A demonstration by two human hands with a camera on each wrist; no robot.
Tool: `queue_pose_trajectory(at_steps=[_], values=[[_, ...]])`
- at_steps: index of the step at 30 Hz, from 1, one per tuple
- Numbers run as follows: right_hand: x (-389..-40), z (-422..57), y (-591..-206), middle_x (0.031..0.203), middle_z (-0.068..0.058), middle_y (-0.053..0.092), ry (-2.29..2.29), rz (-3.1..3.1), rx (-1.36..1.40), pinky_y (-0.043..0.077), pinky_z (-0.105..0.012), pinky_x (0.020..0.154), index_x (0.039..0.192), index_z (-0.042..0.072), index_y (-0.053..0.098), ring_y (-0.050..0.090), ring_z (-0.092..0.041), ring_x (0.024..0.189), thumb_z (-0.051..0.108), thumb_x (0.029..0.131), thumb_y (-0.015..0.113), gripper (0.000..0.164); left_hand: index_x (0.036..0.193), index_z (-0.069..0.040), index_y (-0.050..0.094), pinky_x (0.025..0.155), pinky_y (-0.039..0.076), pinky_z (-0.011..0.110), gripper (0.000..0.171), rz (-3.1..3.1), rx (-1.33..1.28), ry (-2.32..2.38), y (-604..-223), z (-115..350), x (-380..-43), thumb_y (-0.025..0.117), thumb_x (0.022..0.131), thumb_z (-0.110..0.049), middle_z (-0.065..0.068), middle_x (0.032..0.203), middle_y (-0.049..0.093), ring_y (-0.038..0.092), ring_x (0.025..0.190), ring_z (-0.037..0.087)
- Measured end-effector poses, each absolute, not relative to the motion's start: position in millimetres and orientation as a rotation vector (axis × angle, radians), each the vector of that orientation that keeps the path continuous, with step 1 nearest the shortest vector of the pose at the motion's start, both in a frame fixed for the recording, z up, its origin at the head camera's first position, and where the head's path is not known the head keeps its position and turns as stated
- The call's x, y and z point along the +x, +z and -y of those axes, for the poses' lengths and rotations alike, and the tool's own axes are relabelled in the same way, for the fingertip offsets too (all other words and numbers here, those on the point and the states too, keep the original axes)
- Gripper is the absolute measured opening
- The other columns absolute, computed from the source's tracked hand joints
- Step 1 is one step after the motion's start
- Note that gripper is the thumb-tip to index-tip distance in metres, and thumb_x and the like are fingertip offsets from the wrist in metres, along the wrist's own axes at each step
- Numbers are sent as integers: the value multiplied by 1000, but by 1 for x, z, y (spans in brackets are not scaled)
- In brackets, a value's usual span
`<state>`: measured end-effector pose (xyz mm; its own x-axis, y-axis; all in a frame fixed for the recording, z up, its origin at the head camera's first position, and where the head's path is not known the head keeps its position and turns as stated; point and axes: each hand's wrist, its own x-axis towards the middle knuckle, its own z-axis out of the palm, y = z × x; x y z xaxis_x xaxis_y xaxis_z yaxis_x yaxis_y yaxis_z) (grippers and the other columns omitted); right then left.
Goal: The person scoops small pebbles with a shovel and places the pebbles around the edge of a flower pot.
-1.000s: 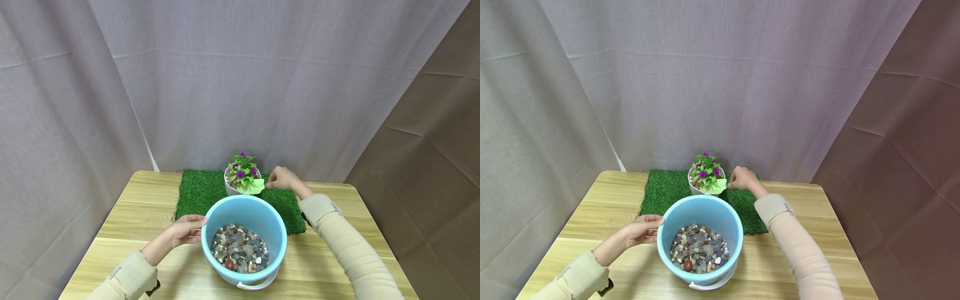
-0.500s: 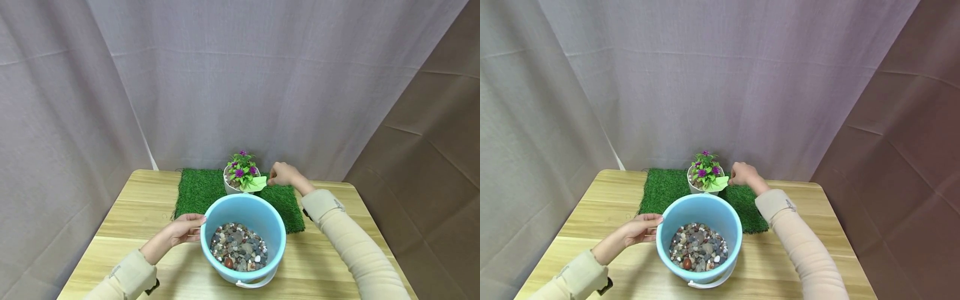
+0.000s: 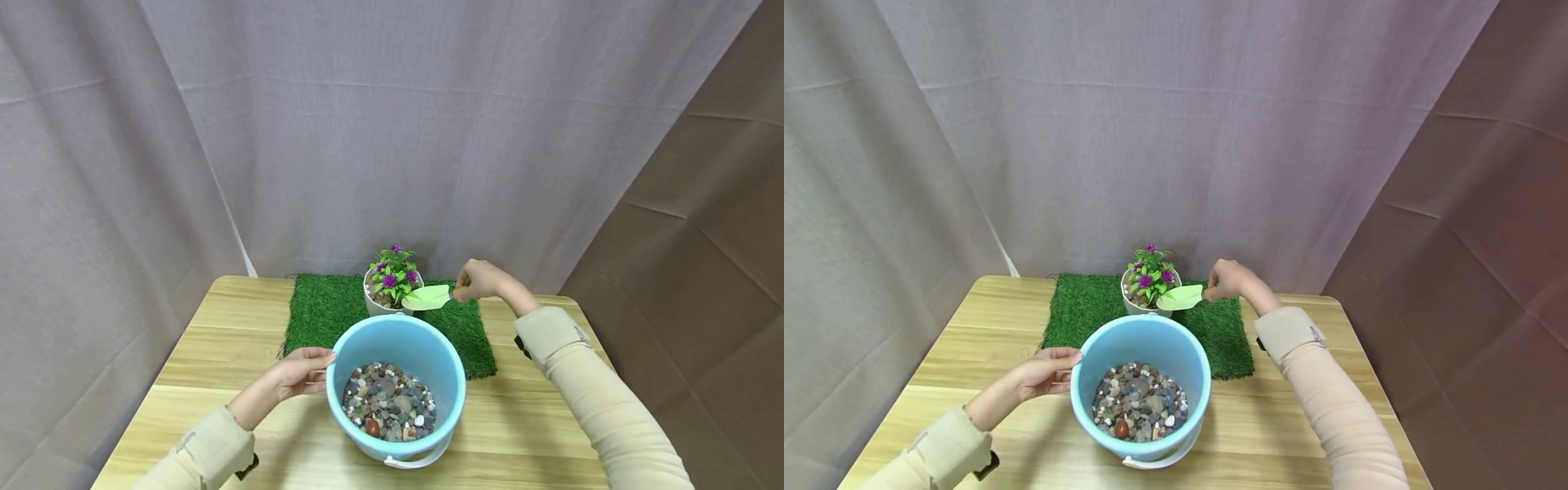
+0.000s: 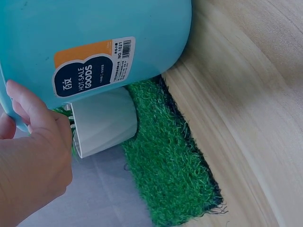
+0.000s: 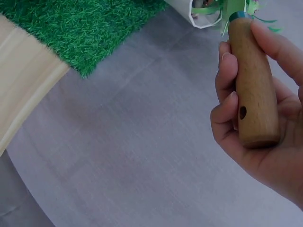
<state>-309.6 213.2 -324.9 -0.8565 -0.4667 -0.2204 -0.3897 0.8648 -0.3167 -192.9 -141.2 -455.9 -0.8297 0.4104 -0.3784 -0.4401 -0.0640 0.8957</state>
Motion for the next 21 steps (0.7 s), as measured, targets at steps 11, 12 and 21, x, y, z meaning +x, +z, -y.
queue_pose_trajectory(at_steps=[11, 12, 21], values=[[-292, -226, -307, 69, -2, 66, -391, -2826, -741, 43, -20, 53, 84, 2, 72, 49, -7, 57, 14, 85, 68, 13, 115, 4, 53, 70, 62, 21, 33, -1653, -41, 1941, -458, 140, -193, 61, 92, -18, -5, 73, 66, 64, 63, 2], [-290, -227, -305, 65, -1, 62, -396, -2828, -754, 40, -20, 52, 84, 2, 73, 45, -7, 55, 14, 85, 68, 13, 116, 4, 53, 70, 62, 21, 34, -1653, -40, 1942, -457, 140, -193, 61, 92, -18, -5, 73, 66, 64, 63, 2], [-273, -236, -303, 77, 1, 70, -412, -2852, -831, 49, -24, 59, 88, 5, 73, 55, -8, 64, 14, 86, 68, 10, 117, 4, 52, 70, 61, 20, 33, -1678, -43, 1917, -455, 140, -196, 59, 93, -18, -5, 73, 66, 64, 64, 2]])
